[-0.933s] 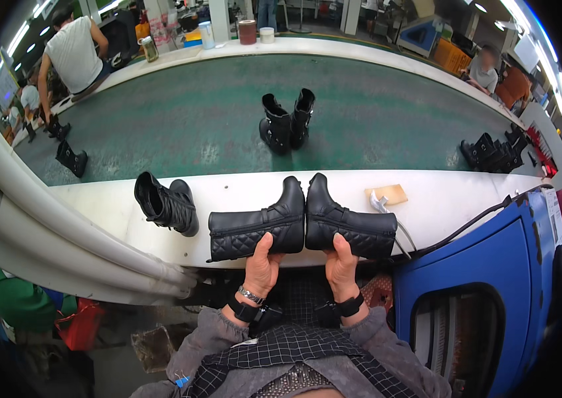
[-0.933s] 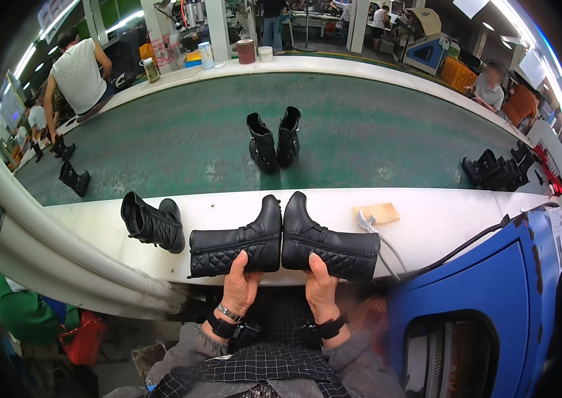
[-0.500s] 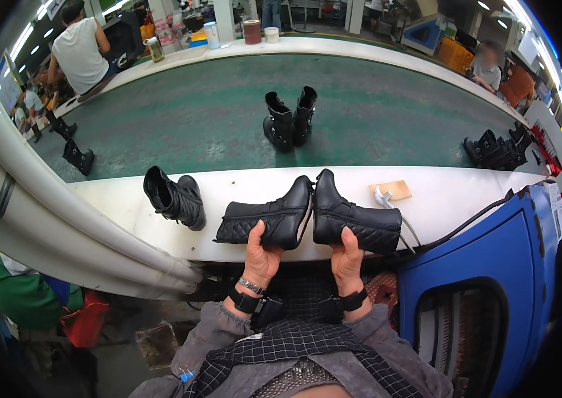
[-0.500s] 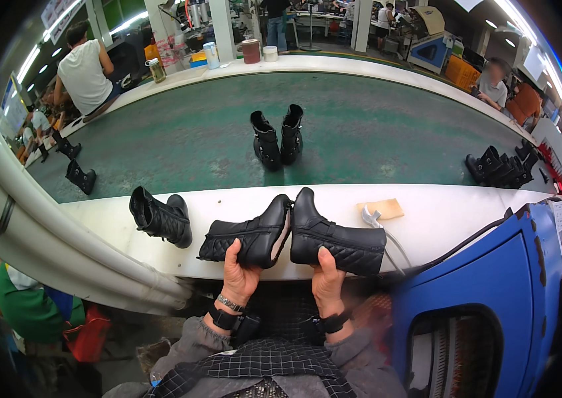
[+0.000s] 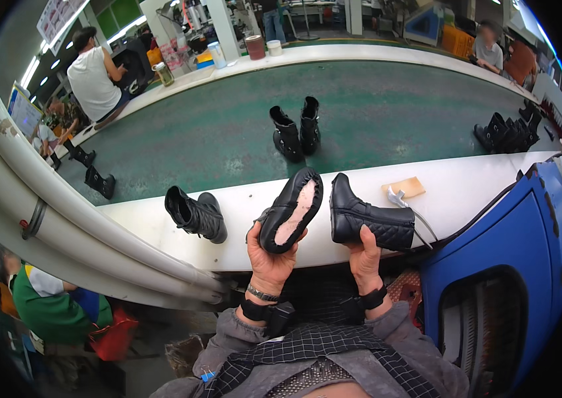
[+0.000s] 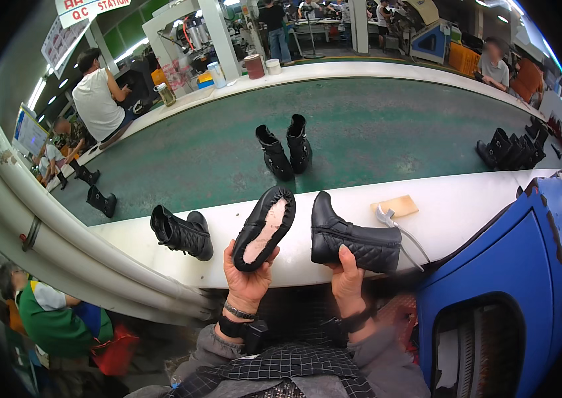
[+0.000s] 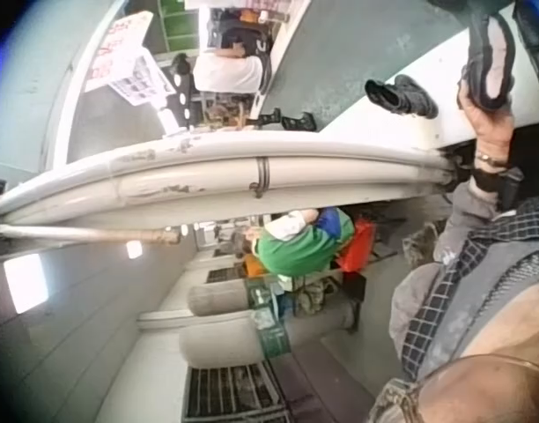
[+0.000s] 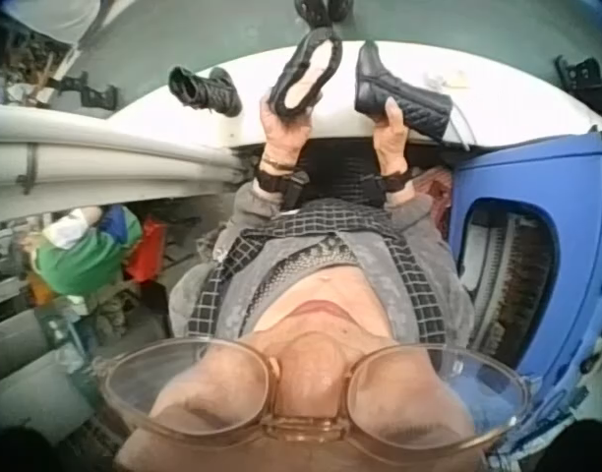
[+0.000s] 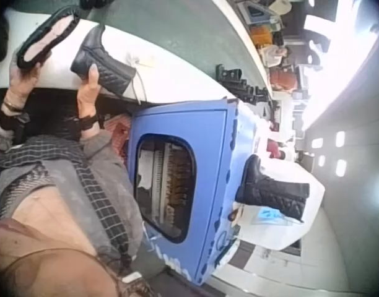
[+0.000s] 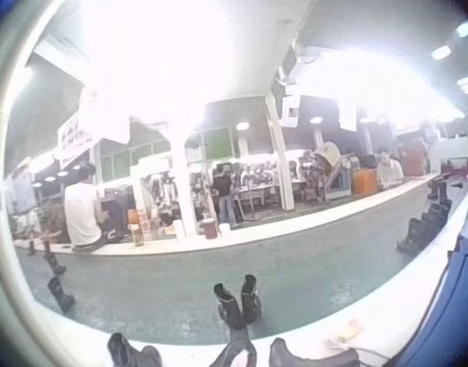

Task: Inspecting and trimming threads on black boots at a factory quality control station.

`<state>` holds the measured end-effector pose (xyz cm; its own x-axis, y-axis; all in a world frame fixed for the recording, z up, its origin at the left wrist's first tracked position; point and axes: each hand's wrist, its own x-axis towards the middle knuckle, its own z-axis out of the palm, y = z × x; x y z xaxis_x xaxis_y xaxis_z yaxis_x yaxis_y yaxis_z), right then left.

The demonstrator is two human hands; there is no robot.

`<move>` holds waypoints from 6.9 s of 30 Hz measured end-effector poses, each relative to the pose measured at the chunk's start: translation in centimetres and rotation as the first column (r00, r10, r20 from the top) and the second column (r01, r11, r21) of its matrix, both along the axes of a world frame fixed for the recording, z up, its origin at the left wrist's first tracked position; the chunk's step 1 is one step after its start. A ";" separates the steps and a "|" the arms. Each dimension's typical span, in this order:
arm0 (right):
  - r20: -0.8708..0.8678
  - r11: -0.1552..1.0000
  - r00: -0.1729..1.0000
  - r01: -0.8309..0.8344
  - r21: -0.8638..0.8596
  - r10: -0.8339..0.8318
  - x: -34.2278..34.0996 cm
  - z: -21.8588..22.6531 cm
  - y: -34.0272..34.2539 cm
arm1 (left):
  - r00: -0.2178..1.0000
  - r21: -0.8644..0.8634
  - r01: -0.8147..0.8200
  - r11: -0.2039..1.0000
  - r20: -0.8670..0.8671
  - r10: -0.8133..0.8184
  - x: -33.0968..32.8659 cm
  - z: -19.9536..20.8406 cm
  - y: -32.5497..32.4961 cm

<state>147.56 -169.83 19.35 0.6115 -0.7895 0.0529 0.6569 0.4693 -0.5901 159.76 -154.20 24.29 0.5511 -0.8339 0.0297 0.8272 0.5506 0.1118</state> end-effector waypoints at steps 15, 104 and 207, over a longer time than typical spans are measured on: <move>-0.006 0.995 0.996 -0.091 0.049 0.091 -0.1 0.2 -0.4 | 0.453 0.098 -0.820 0.564 0.713 0.535 -0.9 1.6 0.4; -0.158 0.178 0.225 0.071 -0.982 -0.961 -5.2 -2.8 -10.7 | 0.070 0.060 -0.997 0.053 0.975 0.209 4.3 -5.9 2.3; -0.185 0.814 0.848 -0.529 -0.242 0.496 -2.0 2.8 3.7 | 0.650 0.351 -0.670 0.654 0.704 0.288 -7.5 2.0 0.3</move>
<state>145.53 -166.14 22.17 0.9377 -0.3228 0.1284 0.2912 0.5289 -0.7972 152.30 -153.94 26.29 0.9059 -0.4080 0.1136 0.1282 0.5200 0.8445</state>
